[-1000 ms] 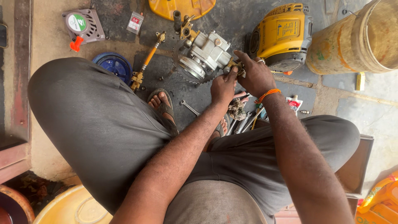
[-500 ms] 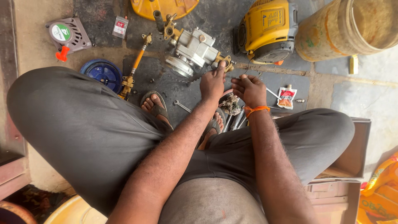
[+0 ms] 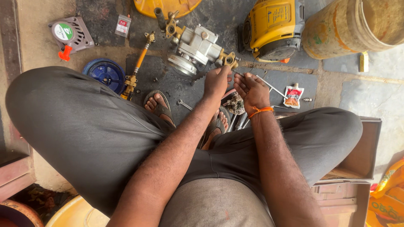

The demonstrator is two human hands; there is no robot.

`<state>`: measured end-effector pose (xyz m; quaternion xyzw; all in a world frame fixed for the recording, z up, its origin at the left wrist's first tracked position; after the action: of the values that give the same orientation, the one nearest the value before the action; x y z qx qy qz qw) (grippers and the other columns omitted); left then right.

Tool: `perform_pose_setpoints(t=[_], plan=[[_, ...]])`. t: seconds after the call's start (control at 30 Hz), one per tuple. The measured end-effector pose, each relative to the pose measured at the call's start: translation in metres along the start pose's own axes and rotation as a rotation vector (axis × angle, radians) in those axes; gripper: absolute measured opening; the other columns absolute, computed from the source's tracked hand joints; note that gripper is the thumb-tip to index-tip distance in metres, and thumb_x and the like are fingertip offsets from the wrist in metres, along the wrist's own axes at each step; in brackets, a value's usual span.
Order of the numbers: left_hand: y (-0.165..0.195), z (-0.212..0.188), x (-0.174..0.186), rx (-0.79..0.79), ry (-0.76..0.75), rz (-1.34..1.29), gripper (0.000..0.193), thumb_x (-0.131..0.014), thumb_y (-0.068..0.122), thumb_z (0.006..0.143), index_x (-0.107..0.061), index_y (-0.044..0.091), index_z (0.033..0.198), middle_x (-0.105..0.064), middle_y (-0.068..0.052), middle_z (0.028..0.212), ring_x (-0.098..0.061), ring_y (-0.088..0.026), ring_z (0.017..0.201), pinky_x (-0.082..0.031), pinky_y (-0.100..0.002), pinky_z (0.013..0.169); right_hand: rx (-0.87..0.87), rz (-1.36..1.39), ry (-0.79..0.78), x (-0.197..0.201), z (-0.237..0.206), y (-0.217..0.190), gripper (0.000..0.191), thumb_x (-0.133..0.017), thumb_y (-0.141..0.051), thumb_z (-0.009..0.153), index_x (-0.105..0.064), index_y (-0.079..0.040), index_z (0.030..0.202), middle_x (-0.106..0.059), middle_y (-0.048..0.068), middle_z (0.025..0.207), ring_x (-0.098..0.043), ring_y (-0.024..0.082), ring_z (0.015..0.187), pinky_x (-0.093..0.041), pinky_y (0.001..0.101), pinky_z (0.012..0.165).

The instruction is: The person sits on the floor and works on a small engine, using a wrench to tighten bolts and adjusting internal components by hand. The person handles the engine block, a wrench, and small metal parts during the repair process.

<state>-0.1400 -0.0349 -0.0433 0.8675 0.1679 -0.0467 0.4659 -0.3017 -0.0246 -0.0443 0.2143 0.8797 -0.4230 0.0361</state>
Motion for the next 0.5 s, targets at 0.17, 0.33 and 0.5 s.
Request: perform_pose_setpoints(t=[0.17,0.33,0.5], plan=[[-0.004,0.002,0.004,0.04,-0.023,0.032,0.036,-0.052,0.027,0.103,-0.071,-0.001,0.115,-0.074,-0.006,0.102,-0.071,-0.015,0.091,-0.06,-0.033,0.079,-0.04,-0.009,-0.085,-0.004,0.003,0.0,0.018,-0.059,-0.014,0.106,-0.061,-0.001,0.116,-0.075,0.014,0.109,-0.074,0.02,0.093,-0.064,0.0345,0.087],[-0.001,0.002,0.003,0.036,-0.019,-0.03,0.027,-0.055,0.022,0.104,-0.07,0.002,0.113,-0.074,-0.005,0.101,-0.071,-0.015,0.089,-0.06,-0.031,0.078,-0.129,0.063,-0.172,-0.005,0.002,0.004,0.02,-0.054,-0.015,0.108,-0.059,-0.001,0.12,-0.073,0.012,0.111,-0.072,0.019,0.098,-0.062,0.0351,0.093],[-0.008,0.004,0.004,0.074,0.01,-0.206,0.022,-0.064,0.02,0.101,-0.068,0.004,0.114,-0.074,-0.006,0.102,-0.07,-0.015,0.091,-0.059,-0.032,0.08,-0.21,0.118,-0.192,0.002,0.005,0.01,0.021,-0.051,-0.014,0.107,-0.059,-0.002,0.122,-0.072,0.011,0.109,-0.071,0.018,0.096,-0.061,0.0347,0.095]])
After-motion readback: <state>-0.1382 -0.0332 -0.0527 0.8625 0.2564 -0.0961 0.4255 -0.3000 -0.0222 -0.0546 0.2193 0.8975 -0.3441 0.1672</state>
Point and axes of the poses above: each hand's wrist, its own z-axis towards the middle knuckle, its own x-axis out of the back of the hand, y = z × x, the point moved 7 cm from there along z, towards the middle knuckle
